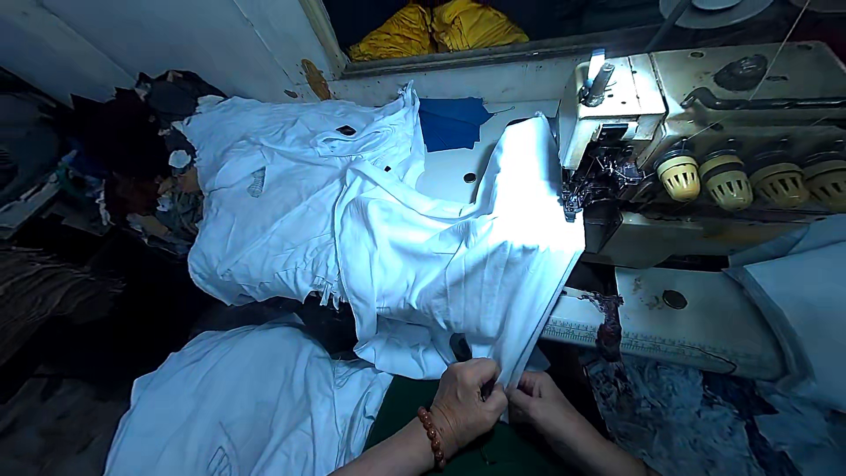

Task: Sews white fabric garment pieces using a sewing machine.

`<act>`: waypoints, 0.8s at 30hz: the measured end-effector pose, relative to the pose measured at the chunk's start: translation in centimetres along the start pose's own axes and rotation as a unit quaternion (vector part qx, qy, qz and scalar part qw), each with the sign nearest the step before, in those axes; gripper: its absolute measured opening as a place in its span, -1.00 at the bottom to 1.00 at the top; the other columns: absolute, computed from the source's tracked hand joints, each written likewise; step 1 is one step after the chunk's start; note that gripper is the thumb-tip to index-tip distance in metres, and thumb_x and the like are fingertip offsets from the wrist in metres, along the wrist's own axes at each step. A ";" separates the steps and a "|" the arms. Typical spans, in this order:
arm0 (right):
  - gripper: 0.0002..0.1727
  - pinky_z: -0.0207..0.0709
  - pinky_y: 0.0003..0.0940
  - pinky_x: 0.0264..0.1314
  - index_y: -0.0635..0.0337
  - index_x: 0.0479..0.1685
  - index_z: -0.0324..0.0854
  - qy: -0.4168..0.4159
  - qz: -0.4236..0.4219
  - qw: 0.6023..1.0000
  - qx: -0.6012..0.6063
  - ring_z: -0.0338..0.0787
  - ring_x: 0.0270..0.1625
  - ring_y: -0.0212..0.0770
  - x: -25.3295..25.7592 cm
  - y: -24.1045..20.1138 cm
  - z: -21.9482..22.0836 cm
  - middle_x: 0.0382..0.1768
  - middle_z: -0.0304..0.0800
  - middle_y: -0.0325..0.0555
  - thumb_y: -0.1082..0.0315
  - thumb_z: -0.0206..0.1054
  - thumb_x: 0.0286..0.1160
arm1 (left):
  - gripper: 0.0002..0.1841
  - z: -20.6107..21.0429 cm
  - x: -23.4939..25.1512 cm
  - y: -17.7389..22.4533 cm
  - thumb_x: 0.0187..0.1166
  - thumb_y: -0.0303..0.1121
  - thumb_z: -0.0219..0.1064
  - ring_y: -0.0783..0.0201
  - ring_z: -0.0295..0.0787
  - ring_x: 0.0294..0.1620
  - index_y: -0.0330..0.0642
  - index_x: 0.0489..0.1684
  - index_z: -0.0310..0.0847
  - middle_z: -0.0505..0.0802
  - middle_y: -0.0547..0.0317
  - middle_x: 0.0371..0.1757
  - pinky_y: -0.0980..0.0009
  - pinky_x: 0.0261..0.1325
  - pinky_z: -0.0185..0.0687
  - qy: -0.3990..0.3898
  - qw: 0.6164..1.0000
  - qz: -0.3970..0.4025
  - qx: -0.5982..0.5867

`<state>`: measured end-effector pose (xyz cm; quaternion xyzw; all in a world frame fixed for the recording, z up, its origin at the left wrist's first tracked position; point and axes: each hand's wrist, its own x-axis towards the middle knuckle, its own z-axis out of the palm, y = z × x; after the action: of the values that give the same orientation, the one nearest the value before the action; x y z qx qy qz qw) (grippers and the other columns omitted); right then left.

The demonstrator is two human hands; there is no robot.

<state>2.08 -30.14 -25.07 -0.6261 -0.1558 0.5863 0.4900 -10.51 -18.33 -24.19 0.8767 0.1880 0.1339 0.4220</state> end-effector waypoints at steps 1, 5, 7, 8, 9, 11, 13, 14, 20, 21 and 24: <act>-0.91 0.64 -0.41 -0.32 0.19 -0.39 0.65 0.001 0.001 0.998 -0.055 0.71 -0.48 -0.43 0.4 0.1 0.0 -0.54 0.71 -0.30 0.47 0.33 0.45 | -0.72 0.0 0.2 0.3 0.46 -0.26 0.33 0.19 0.73 -0.50 -0.31 -0.51 0.70 0.77 0.04 -0.53 0.25 -0.38 0.63 -0.017 0.999 -0.027 0.024; -0.86 0.68 -0.31 -0.26 0.28 -0.25 0.66 -0.001 0.038 0.988 -0.150 0.74 -0.47 -0.34 1.1 0.2 0.4 -0.48 0.74 -0.18 0.39 0.47 0.39 | -0.65 -1.0 1.6 1.9 0.61 -0.18 0.24 -0.07 0.81 -0.08 -0.38 -0.19 0.72 0.83 -0.17 -0.21 -0.04 0.03 0.62 -0.184 0.958 -0.201 0.090; -0.91 0.63 -0.42 -0.37 0.27 -0.28 0.67 0.000 0.047 0.994 -0.098 0.67 -0.58 -0.39 0.6 0.1 0.6 -0.54 0.72 -0.23 0.46 0.47 0.39 | -0.65 -1.4 1.6 1.5 0.69 -0.21 0.20 -0.09 0.79 0.04 -0.39 -0.09 0.71 0.83 -0.20 -0.11 -0.06 0.18 0.59 -0.213 0.937 -0.269 0.066; -0.94 0.63 -0.46 -0.41 0.27 -0.29 0.66 0.002 0.054 0.997 -0.047 0.66 -0.61 -0.41 0.3 -0.1 0.7 -0.56 0.73 -0.25 0.52 0.46 0.40 | -0.66 -1.5 1.2 0.9 0.70 -0.24 0.22 -0.04 0.81 -0.01 -0.42 -0.08 0.74 0.85 -0.19 -0.14 -0.01 0.18 0.64 -0.162 0.942 -0.295 0.020; -0.92 0.64 -0.49 -0.45 0.26 -0.30 0.64 0.005 0.059 0.998 0.015 0.67 -0.63 -0.42 -0.2 -0.5 0.8 -0.57 0.75 -0.25 0.58 0.43 0.39 | -0.69 -1.6 0.8 0.3 0.70 -0.31 0.24 0.05 0.80 -0.13 -0.48 -0.10 0.74 0.84 -0.16 -0.21 0.11 0.10 0.67 -0.071 0.943 -0.322 -0.051; -0.86 0.72 -0.45 -0.39 0.26 -0.24 0.63 -0.007 0.062 0.989 0.133 0.77 -0.54 -0.36 -1.6 -1.9 0.8 -0.47 0.83 -0.17 0.66 0.40 0.37 | -0.75 -3.1 1.8 0.7 0.78 -0.41 0.17 0.26 0.73 -0.34 -0.50 -0.07 0.64 0.78 -0.02 -0.31 0.35 -0.19 0.69 0.156 0.866 -0.403 -0.251; -0.80 0.81 -0.37 -0.17 0.25 -0.21 0.69 -0.054 0.009 0.980 0.190 0.87 -0.34 -0.31 -3.8 -3.6 0.7 -0.33 0.90 -0.14 0.69 0.40 0.26 | -0.75 -6.8 3.6 2.9 0.83 -0.34 0.10 0.26 0.76 -0.31 -0.36 0.11 0.58 0.78 0.03 -0.25 0.31 -0.22 0.72 0.300 0.764 -0.408 -0.401; -0.78 0.81 -0.35 -0.05 0.21 -0.21 0.76 -0.088 -0.040 0.976 0.194 0.90 -0.24 -0.33 -5.1 -4.6 0.7 -0.29 0.93 -0.18 0.67 0.42 0.22 | -0.75 -9.0 4.0 4.7 0.83 -0.30 0.12 0.25 0.82 -0.24 -0.28 0.11 0.61 0.83 0.05 -0.20 0.27 -0.15 0.79 0.322 0.755 -0.368 -0.437; -0.75 0.73 -0.55 0.20 -0.14 0.06 0.83 -0.177 -0.280 0.941 0.067 0.82 0.08 -0.62 -13.8 -8.8 1.4 0.00 0.91 -0.60 0.31 0.54 0.43 | -0.90 -14.1 -1.2 14.4 0.55 -0.29 0.47 0.75 0.71 -0.39 -0.08 -0.28 0.72 0.82 0.45 -0.44 0.77 -0.30 0.66 0.069 0.960 0.051 -0.266; -0.77 0.73 -0.54 0.19 -0.07 0.07 0.81 -0.165 -0.277 0.945 0.055 0.82 0.07 -0.62 -14.7 -9.1 1.6 0.00 0.90 -0.58 0.33 0.52 0.46 | -0.87 -13.7 -2.0 14.9 0.56 -0.39 0.46 0.70 0.69 -0.34 -0.28 -0.26 0.69 0.81 0.30 -0.40 0.76 -0.23 0.62 0.013 0.964 0.086 -0.253; -0.77 0.74 -0.53 0.16 0.09 0.09 0.78 -0.146 -0.256 0.955 0.036 0.84 0.05 -0.60 -16.0 -9.3 2.0 -0.01 0.91 -0.53 0.45 0.45 0.49 | -0.88 -12.4 -3.5 15.0 0.51 -0.56 0.38 0.52 0.70 -0.24 -0.52 -0.24 0.65 0.80 -0.04 -0.34 0.69 -0.10 0.58 -0.071 0.963 0.113 -0.236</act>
<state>-0.33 -37.20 -8.05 -0.4546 -0.3596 0.5317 0.6176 -15.29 -19.97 -5.04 0.7753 0.0199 0.1583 0.6111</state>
